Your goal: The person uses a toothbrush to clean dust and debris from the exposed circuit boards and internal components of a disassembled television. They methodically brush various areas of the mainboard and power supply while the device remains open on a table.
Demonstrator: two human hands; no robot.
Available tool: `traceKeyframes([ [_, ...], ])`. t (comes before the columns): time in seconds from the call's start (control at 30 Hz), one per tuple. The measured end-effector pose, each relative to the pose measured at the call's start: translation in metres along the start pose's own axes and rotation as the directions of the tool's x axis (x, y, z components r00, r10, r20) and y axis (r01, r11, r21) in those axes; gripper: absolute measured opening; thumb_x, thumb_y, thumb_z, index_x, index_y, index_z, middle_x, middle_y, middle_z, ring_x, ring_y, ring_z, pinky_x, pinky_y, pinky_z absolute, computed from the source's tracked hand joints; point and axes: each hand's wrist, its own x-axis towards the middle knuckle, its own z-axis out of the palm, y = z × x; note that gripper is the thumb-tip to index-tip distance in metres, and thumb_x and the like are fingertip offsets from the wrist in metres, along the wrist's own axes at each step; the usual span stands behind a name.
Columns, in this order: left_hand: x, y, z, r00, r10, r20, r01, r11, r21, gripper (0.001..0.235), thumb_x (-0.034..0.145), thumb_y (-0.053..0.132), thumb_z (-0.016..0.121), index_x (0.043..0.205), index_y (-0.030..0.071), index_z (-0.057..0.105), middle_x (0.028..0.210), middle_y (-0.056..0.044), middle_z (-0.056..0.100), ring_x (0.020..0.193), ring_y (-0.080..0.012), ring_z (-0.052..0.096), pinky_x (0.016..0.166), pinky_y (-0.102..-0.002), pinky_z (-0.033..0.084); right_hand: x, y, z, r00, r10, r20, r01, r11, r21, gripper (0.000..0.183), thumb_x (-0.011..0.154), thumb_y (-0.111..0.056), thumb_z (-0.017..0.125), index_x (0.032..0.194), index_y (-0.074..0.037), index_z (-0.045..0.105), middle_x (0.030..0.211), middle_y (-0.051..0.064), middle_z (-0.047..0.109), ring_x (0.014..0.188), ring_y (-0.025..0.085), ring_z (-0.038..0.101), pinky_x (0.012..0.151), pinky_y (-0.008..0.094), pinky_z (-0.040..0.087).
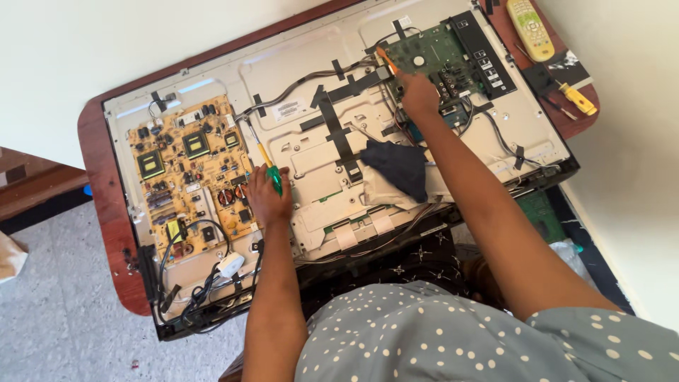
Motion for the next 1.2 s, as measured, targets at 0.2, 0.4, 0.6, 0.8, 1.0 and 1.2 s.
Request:
traceKeyframes([
  [0.2, 0.003, 0.002, -0.003, 1.000, -0.017, 0.004, 0.017, 1.000, -0.014, 0.034, 0.099, 0.041, 0.051, 0.109, 0.024, 0.080, 0.143, -0.010, 0.062, 0.144, -0.0313, 0.044, 0.120, -0.049, 0.029, -0.019, -0.001, -0.008, 0.995, -0.047, -0.084, 0.053, 0.995, 0.080, 0.051, 0.097, -0.003, 0.057, 0.138, -0.030, 0.067, 0.103, 0.018, 0.063, 0.096, 0.041, 0.066, 0.081, 0.054, 0.052],
  [0.4, 0.005, 0.001, 0.000, 0.999, -0.018, 0.037, 0.015, 0.997, 0.074, 0.040, 0.105, 0.048, 0.047, 0.111, 0.024, 0.079, 0.146, -0.012, 0.060, 0.145, -0.0313, 0.042, 0.120, -0.047, 0.029, -0.004, -0.019, -0.009, 0.997, -0.008, -0.071, 0.009, 1.000, 0.023, 0.060, 0.089, 0.002, 0.057, 0.138, -0.030, 0.067, 0.109, 0.017, 0.064, 0.097, 0.041, 0.067, 0.082, 0.052, 0.054],
  [0.6, 0.004, -0.001, 0.000, 0.999, -0.026, 0.046, 0.025, 0.999, 0.027, 0.045, 0.103, 0.048, 0.043, 0.108, 0.022, 0.080, 0.143, -0.012, 0.060, 0.145, -0.0308, 0.042, 0.119, -0.048, 0.029, -0.018, -0.007, -0.029, 0.999, -0.005, -0.052, 0.005, 1.000, -0.007, 0.059, 0.089, 0.002, 0.059, 0.137, -0.030, 0.068, 0.110, 0.017, 0.064, 0.096, 0.042, 0.067, 0.081, 0.053, 0.053],
  [0.8, 0.004, 0.000, 0.000, 0.998, -0.031, 0.053, 0.028, 0.997, 0.071, 0.045, 0.105, 0.048, 0.047, 0.110, 0.017, 0.079, 0.144, -0.011, 0.061, 0.145, -0.0300, 0.042, 0.120, -0.047, 0.029, 0.007, -0.001, -0.027, 0.997, -0.022, -0.077, 0.020, 0.999, -0.031, 0.055, 0.090, 0.001, 0.061, 0.135, -0.029, 0.070, 0.114, 0.016, 0.063, 0.098, 0.039, 0.068, 0.083, 0.051, 0.054],
  [1.0, 0.004, -0.001, 0.000, 0.998, -0.034, 0.056, 0.031, 0.999, 0.045, 0.039, 0.103, 0.046, 0.047, 0.107, 0.025, 0.080, 0.144, -0.011, 0.061, 0.145, -0.0305, 0.042, 0.120, -0.047, 0.029, 0.023, 0.017, -0.027, 0.993, 0.099, -0.060, -0.104, 0.992, -0.076, 0.051, 0.092, 0.000, 0.061, 0.131, -0.030, 0.071, 0.114, 0.016, 0.062, 0.097, 0.038, 0.068, 0.083, 0.050, 0.054],
  [1.2, 0.005, 0.003, -0.003, 1.000, 0.008, 0.024, -0.010, 0.997, 0.074, 0.034, 0.103, 0.043, 0.050, 0.109, 0.025, 0.079, 0.144, -0.010, 0.062, 0.146, -0.0303, 0.043, 0.120, -0.047, 0.030, 0.014, 0.030, -0.043, 0.998, -0.050, 0.036, 0.054, 0.993, -0.105, 0.059, 0.091, 0.000, 0.064, 0.134, -0.039, 0.072, 0.116, 0.015, 0.063, 0.104, 0.037, 0.068, 0.090, 0.048, 0.054],
])
